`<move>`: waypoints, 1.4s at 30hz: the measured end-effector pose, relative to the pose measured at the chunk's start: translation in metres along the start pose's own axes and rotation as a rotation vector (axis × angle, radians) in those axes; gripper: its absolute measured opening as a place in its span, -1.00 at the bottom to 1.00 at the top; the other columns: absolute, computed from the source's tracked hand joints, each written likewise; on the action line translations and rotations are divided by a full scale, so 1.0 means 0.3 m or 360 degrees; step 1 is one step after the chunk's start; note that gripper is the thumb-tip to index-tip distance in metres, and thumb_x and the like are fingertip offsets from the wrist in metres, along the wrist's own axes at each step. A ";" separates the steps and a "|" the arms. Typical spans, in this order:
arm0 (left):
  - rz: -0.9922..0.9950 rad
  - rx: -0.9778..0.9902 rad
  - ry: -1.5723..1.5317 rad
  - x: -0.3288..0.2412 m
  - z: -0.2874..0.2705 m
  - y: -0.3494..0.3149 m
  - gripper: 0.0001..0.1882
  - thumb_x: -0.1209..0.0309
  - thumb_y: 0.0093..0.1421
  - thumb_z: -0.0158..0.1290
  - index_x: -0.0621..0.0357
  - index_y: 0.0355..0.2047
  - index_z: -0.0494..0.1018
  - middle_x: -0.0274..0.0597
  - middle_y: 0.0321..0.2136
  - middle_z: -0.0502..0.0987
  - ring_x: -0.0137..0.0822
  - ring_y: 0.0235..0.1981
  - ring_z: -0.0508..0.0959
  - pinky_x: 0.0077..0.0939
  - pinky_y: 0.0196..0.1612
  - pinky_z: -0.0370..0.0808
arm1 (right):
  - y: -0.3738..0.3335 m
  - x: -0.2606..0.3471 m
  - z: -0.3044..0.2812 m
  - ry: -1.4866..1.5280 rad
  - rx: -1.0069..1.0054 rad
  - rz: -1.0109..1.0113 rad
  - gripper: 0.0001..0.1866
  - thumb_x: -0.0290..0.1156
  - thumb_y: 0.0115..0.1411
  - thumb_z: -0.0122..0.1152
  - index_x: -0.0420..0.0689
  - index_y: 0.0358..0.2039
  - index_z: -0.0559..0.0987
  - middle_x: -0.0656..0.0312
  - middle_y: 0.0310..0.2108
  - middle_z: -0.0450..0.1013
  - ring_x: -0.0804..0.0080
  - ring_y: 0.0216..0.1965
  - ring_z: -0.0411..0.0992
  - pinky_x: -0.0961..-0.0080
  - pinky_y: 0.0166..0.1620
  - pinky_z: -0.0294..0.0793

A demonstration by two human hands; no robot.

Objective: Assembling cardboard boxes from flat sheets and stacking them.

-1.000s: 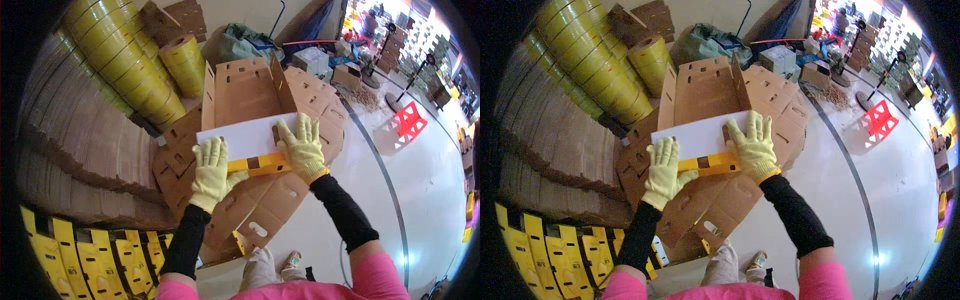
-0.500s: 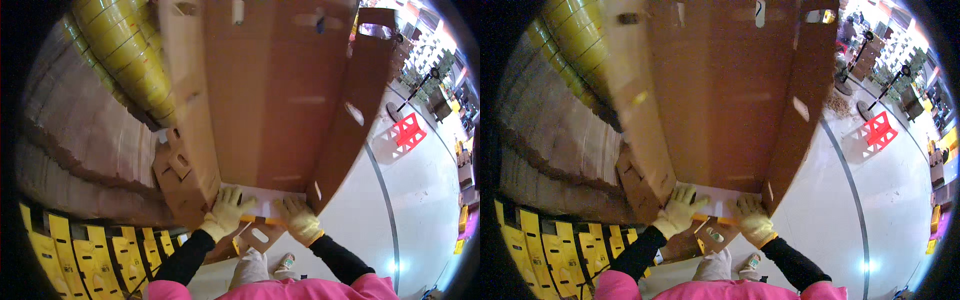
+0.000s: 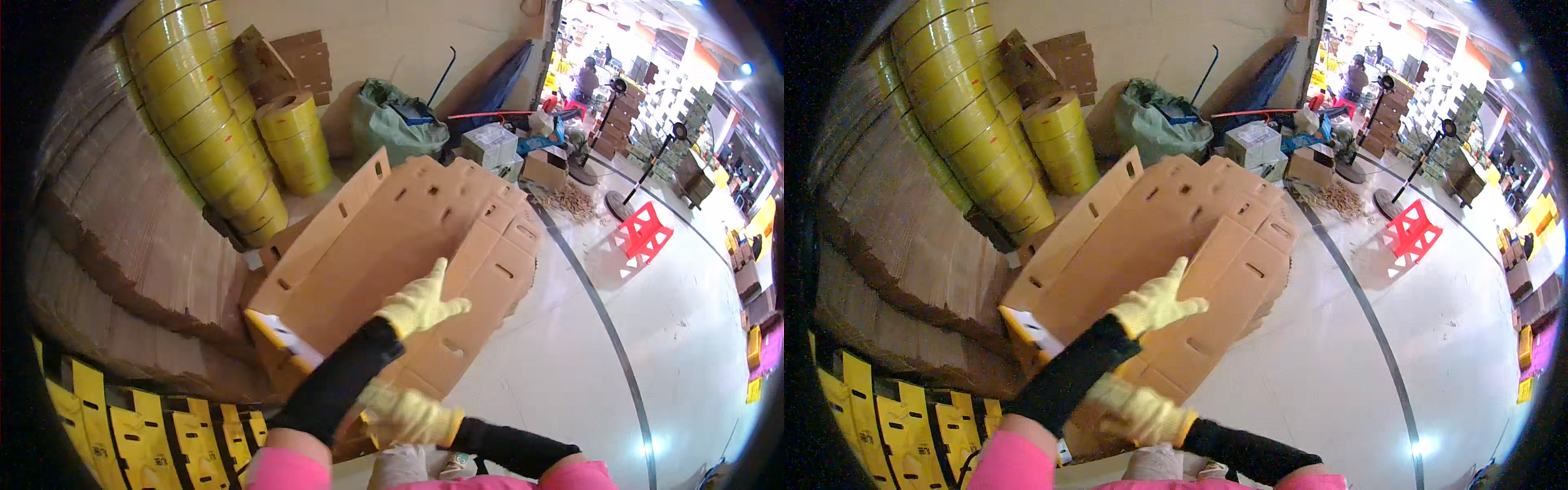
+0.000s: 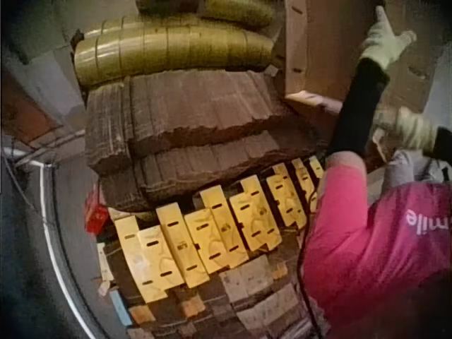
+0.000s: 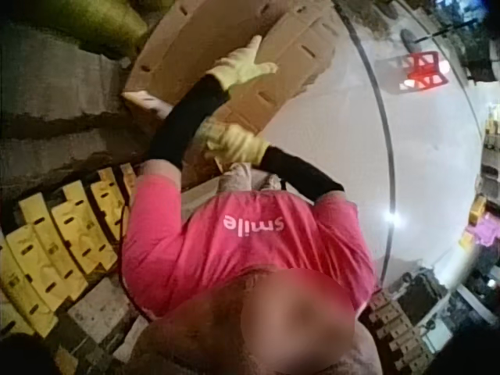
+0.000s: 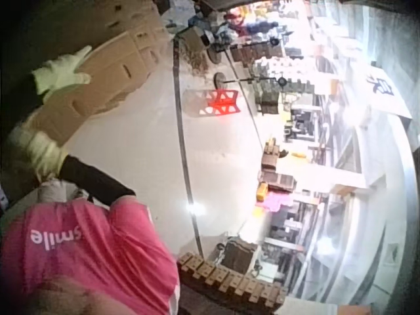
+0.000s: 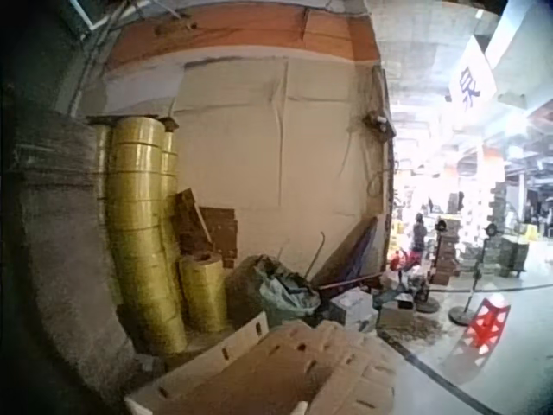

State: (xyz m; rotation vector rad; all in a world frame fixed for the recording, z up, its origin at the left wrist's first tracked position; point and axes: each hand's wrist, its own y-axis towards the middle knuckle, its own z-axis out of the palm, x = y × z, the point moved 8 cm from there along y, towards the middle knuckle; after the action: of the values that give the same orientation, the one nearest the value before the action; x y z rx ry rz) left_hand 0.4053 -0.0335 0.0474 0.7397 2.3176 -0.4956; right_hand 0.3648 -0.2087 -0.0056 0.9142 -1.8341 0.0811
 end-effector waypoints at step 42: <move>0.0432 -0.0474 0.0849 0.202 0.206 -0.291 -0.60 0.25 0.36 0.01 -0.23 0.20 0.47 -0.23 -0.25 0.68 -0.14 -0.31 0.69 -0.17 -0.35 0.65 | -0.725 -0.355 -0.397 -0.1380 0.0157 0.0340 0.00 0.05 -0.14 0.57 0.23 0.36 0.36 -0.14 0.41 0.14 -0.26 0.45 0.06 -0.35 0.44 0.02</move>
State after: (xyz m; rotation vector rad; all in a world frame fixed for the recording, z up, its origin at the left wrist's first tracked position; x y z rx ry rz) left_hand 0.3416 -0.1098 -0.0250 1.1152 2.6254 0.1953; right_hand 0.6088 -0.2509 -0.1129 0.8830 -2.7499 -0.1145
